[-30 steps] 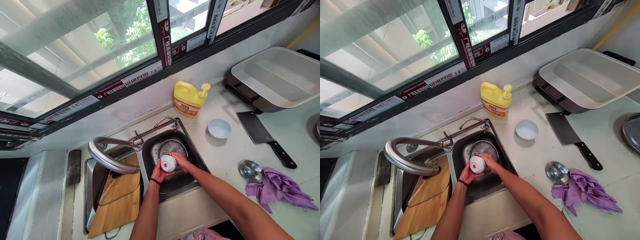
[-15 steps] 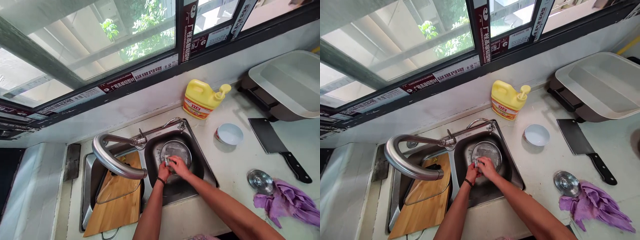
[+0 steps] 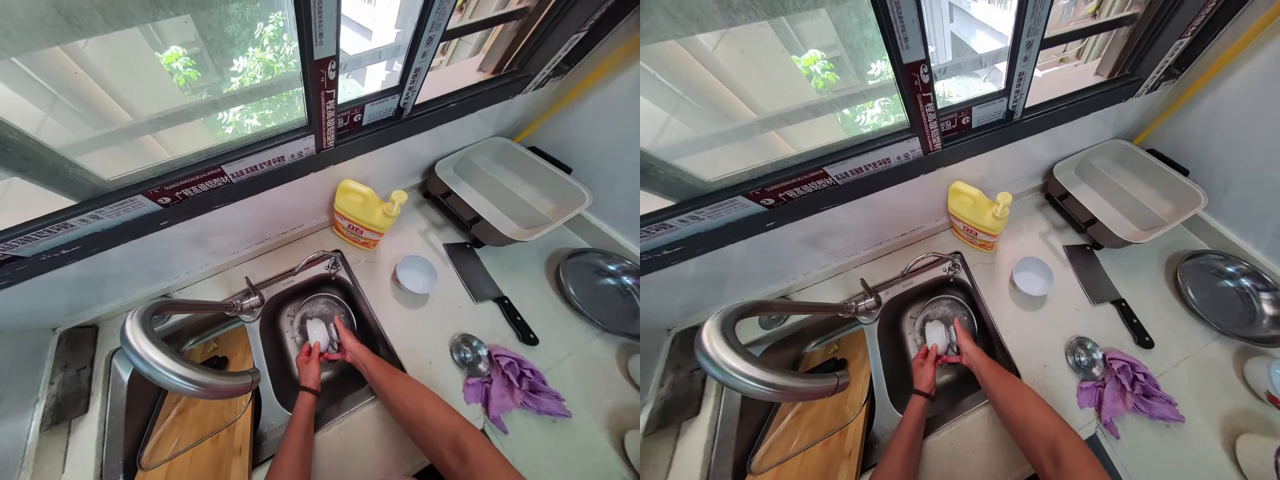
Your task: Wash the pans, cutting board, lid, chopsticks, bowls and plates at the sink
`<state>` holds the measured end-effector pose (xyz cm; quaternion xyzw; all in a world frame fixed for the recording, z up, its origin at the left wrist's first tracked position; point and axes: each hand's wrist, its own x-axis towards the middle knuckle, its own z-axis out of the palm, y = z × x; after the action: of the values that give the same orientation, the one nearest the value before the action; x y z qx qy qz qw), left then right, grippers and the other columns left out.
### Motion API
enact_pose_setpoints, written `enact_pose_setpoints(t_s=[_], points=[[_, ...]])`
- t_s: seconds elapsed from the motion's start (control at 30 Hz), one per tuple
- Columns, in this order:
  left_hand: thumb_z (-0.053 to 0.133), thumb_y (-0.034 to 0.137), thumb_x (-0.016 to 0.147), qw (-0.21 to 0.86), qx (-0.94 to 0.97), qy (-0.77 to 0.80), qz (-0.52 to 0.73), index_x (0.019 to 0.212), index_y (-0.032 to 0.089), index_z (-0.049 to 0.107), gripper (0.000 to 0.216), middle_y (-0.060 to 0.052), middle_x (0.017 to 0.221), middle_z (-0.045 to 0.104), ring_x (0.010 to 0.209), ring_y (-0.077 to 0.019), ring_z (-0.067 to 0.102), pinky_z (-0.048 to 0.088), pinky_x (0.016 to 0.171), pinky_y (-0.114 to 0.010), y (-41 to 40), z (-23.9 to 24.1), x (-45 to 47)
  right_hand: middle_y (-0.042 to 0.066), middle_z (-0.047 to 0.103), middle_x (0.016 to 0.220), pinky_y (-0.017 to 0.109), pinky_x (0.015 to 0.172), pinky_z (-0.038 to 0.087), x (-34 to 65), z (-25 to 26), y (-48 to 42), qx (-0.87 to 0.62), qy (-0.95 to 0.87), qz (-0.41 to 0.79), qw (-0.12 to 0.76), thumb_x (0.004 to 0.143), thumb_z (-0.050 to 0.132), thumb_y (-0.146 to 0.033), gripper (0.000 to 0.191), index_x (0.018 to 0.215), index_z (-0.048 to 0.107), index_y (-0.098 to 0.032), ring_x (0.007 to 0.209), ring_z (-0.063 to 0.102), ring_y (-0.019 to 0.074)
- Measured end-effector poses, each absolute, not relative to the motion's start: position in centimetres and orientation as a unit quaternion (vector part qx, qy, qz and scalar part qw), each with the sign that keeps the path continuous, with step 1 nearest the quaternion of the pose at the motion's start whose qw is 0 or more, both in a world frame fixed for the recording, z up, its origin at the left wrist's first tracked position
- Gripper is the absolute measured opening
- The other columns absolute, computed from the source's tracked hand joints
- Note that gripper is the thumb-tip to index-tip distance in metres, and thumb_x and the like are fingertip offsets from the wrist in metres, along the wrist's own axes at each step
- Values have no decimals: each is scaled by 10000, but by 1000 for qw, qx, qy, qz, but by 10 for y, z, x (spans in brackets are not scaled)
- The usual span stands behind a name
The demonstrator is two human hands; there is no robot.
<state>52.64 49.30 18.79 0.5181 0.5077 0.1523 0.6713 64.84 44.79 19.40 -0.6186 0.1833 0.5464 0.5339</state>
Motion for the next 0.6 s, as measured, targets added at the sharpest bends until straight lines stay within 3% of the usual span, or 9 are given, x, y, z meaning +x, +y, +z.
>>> enact_pose_setpoints(t_s=[0.07,0.2,0.33,0.4,0.47,0.6], points=[[621,428,838,577,662,468,98,749,190,687,263,-76,758,693,763,-223,658,574,782,-403,502,181,533,93,684,1168,428,797,597,645,193,448,-653,160,532,515,846,657,-634,636,1361,542,-279,994,674,248],[624,257,789,541,736,404,42,678,213,683,133,-85,802,720,864,-247,682,542,929,-428,508,172,545,112,667,1222,378,959,523,660,188,460,-819,-15,437,371,747,763,-239,712,1414,516,-218,1110,654,259],[594,213,804,529,736,420,44,947,213,751,212,-109,1115,755,1183,-285,646,463,1104,-485,508,168,550,109,629,1296,359,1053,450,679,184,460,-864,-251,351,257,762,662,-85,613,1351,576,-230,1227,588,252],[578,210,829,499,697,513,49,1050,218,728,267,-112,1126,751,1200,-288,653,485,1086,-487,511,166,549,103,604,1338,367,1062,445,680,181,457,-860,-303,342,226,785,622,-54,582,1329,597,-258,1264,563,256],[607,228,831,467,646,602,39,1066,219,706,255,-111,999,758,1082,-298,710,550,990,-475,517,166,547,99,599,1350,381,1074,446,677,176,455,-858,-258,374,238,778,615,-28,590,1317,612,-268,1275,562,263],[692,340,805,431,609,666,22,1128,184,649,362,-109,890,720,932,-338,732,599,845,-513,534,167,546,125,624,1337,439,974,549,669,161,455,-777,-1,514,363,759,654,-69,635,1369,577,-229,1169,641,284]])
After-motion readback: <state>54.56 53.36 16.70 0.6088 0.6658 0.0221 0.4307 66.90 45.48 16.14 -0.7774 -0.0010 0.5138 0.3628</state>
